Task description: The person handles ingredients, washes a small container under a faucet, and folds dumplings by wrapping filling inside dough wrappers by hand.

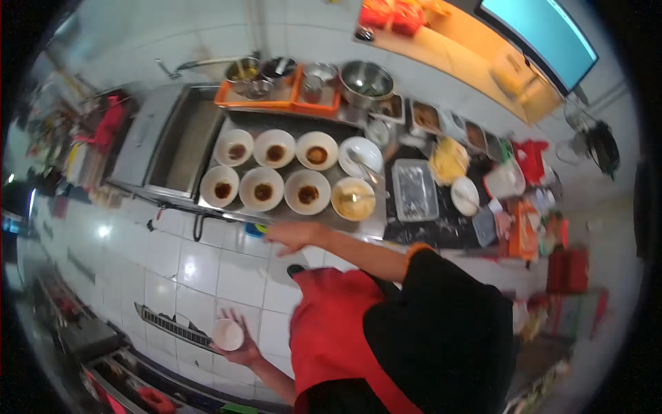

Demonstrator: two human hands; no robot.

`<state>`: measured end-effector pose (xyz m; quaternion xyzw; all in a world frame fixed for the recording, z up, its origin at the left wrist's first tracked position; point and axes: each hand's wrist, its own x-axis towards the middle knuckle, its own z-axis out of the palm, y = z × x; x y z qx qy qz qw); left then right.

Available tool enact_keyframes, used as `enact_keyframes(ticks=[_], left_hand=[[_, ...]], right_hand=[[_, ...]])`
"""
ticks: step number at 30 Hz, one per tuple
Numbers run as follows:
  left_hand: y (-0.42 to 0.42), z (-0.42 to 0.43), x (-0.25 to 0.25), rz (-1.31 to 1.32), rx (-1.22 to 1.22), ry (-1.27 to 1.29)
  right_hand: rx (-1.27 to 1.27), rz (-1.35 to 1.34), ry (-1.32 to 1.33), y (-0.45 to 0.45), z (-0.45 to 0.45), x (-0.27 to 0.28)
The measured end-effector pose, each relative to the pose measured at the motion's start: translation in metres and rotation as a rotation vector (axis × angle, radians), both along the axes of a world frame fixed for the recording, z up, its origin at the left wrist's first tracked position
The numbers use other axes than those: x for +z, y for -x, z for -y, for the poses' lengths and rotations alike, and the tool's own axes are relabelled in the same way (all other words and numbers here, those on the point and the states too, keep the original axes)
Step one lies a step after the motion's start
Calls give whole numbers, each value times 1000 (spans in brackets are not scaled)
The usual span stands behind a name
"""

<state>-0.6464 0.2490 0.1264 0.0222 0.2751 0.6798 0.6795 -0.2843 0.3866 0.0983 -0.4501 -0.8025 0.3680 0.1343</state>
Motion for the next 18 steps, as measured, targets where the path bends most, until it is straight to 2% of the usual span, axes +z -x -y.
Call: enact_keyframes(ticks=[1, 3, 6, 7, 8, 9, 10, 11, 14, 16, 18], left_hand=[[16, -19, 5, -7, -31, 31], [42, -72, 8, -37, 18, -124], [60, -169, 10, 13, 75, -55], [60, -202, 11, 63, 12, -51], [65, -236, 11, 94, -17, -49], [65, -270, 10, -107, -85, -96], [63, -307, 0, -105, -98, -91], [65, -351, -11, -27, -171, -71], [32, -468, -18, 69, -341, -102], [2, -549, -19, 189, -440, -55], [-27, -626, -18, 164, -548, -62]], right_hand=[[-16, -47, -9, 9, -19, 26], [-36, -91, -30, 20, -67, 54], [-146, -450, 124, 28, -139, 51], [-201, -569, 194, 35, -166, 42], [-210, -565, 109, 34, -192, 32], [-252, -725, 276, 35, -227, 24], [-257, -672, 215, 32, -257, 40], [-251, -751, 184, 32, -303, 14], [-650, -632, 296, 32, -405, 69], [-763, -711, 278, 21, -495, 50], [-835, -687, 312, 10, -580, 36]])
